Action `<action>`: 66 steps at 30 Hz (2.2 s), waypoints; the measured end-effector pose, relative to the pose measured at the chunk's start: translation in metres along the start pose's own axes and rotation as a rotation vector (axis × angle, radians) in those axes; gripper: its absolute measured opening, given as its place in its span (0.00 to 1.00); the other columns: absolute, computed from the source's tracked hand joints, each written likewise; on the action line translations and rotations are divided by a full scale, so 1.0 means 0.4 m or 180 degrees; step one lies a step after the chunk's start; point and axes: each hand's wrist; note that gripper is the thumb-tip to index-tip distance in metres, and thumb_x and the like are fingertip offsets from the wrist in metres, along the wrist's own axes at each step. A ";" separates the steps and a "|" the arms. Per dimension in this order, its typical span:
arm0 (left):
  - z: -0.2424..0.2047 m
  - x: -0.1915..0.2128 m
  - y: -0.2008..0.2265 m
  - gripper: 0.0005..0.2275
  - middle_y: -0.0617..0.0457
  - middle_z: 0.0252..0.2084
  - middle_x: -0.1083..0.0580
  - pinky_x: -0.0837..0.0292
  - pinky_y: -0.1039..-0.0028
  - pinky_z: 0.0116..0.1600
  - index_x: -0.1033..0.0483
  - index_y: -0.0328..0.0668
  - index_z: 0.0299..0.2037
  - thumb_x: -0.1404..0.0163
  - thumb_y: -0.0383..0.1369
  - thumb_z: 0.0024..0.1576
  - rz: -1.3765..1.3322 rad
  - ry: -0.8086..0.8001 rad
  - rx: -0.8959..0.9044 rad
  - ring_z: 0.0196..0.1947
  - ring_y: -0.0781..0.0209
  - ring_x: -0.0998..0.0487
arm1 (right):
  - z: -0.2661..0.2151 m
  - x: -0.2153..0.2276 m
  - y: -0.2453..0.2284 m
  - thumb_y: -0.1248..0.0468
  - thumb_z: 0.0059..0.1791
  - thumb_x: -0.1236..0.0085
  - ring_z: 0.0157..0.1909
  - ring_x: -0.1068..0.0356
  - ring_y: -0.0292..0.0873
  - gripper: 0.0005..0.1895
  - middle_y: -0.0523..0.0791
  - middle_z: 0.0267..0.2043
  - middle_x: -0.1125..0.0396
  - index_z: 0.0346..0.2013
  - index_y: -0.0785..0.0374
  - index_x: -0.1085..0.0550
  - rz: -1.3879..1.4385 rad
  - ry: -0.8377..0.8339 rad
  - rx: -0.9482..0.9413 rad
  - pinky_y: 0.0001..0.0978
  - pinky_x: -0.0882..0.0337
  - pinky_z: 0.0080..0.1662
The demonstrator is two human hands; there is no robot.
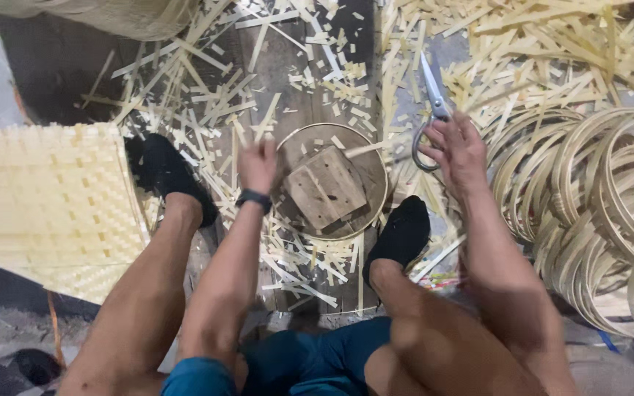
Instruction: The person places a circular bamboo frame onto a woven mat, trims the excess matting with shears, and stacks the finished circular base. The process is repeated with additional mats and frames.
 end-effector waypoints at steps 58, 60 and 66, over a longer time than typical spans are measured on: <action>-0.359 0.248 0.428 0.21 0.45 0.49 0.23 0.25 0.66 0.54 0.28 0.39 0.64 0.50 0.46 0.67 -0.0974 0.0180 -0.1834 0.48 0.54 0.22 | -0.191 -0.362 -0.135 0.40 0.38 0.34 0.59 0.32 0.52 0.57 0.55 0.60 0.38 0.70 0.67 0.46 0.1275 -0.1110 -0.0906 0.52 0.28 0.60; -0.374 0.200 0.423 0.24 0.48 0.50 0.21 0.26 0.71 0.52 0.31 0.39 0.67 0.57 0.49 0.69 -0.1406 0.0000 -0.1298 0.46 0.61 0.22 | -0.196 -0.355 -0.131 0.38 0.44 0.37 0.59 0.32 0.53 0.54 0.55 0.59 0.37 0.71 0.72 0.43 0.1657 -0.1241 -0.0839 0.50 0.31 0.62; -0.289 0.071 0.300 0.24 0.44 0.33 0.21 0.24 0.65 0.33 0.28 0.50 0.67 0.61 0.45 0.62 -0.0558 -0.0301 0.0138 0.29 0.54 0.21 | -0.202 -0.257 -0.154 0.34 0.36 0.41 0.63 0.36 0.56 0.53 0.51 0.62 0.40 0.69 0.52 0.43 0.1628 -0.0850 -0.1553 0.65 0.34 0.62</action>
Point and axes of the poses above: each hand's wrist, its own z-axis towards the middle knuckle, its own x-axis out of the back of the hand, y = z × x
